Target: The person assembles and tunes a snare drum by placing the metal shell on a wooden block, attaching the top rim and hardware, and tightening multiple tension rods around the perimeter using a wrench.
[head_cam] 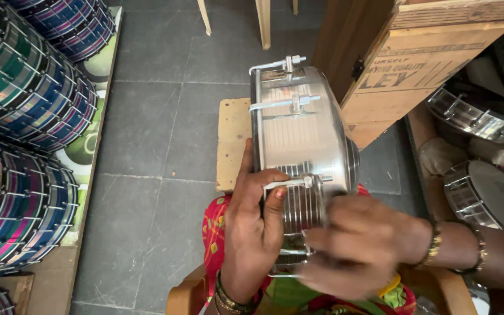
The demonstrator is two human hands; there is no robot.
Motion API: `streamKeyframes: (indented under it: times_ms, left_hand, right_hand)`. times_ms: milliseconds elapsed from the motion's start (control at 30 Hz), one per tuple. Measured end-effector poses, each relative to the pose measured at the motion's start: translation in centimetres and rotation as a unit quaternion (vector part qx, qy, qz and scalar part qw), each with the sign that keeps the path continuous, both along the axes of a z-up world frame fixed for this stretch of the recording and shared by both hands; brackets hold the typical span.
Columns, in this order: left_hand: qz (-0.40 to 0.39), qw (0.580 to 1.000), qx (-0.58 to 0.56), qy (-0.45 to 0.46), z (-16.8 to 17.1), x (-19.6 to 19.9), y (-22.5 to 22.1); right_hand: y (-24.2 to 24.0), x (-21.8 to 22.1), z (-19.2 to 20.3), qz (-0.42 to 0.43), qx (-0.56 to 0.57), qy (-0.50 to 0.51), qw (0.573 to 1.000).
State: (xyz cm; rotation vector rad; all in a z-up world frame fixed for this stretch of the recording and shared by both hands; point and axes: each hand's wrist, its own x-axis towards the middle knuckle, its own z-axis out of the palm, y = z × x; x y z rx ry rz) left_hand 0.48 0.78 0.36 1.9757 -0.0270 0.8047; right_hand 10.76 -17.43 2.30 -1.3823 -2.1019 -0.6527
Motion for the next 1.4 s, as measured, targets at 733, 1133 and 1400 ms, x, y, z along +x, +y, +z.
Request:
streamKeyframes:
  times_ms: [733,1133,1400]
  left_hand:
    - [-0.027,0.998,-0.05,0.032,0.2,-0.3,-0.9]
    - [-0.028,0.997,-0.051,0.049,-0.1,-0.2,-0.9]
    - [-0.014,0.998,-0.051,0.045,0.4,-0.3,-0.6]
  right_hand:
    - [0.7,2.3,4.1,-0.081,0.044,0.643,0.76]
    - [3.2,3.9,6.2,-0.165,-0.1,0.679,0.709]
    - [1.2,-1.2,2.0,-0.166,0.036,0.292,0.941]
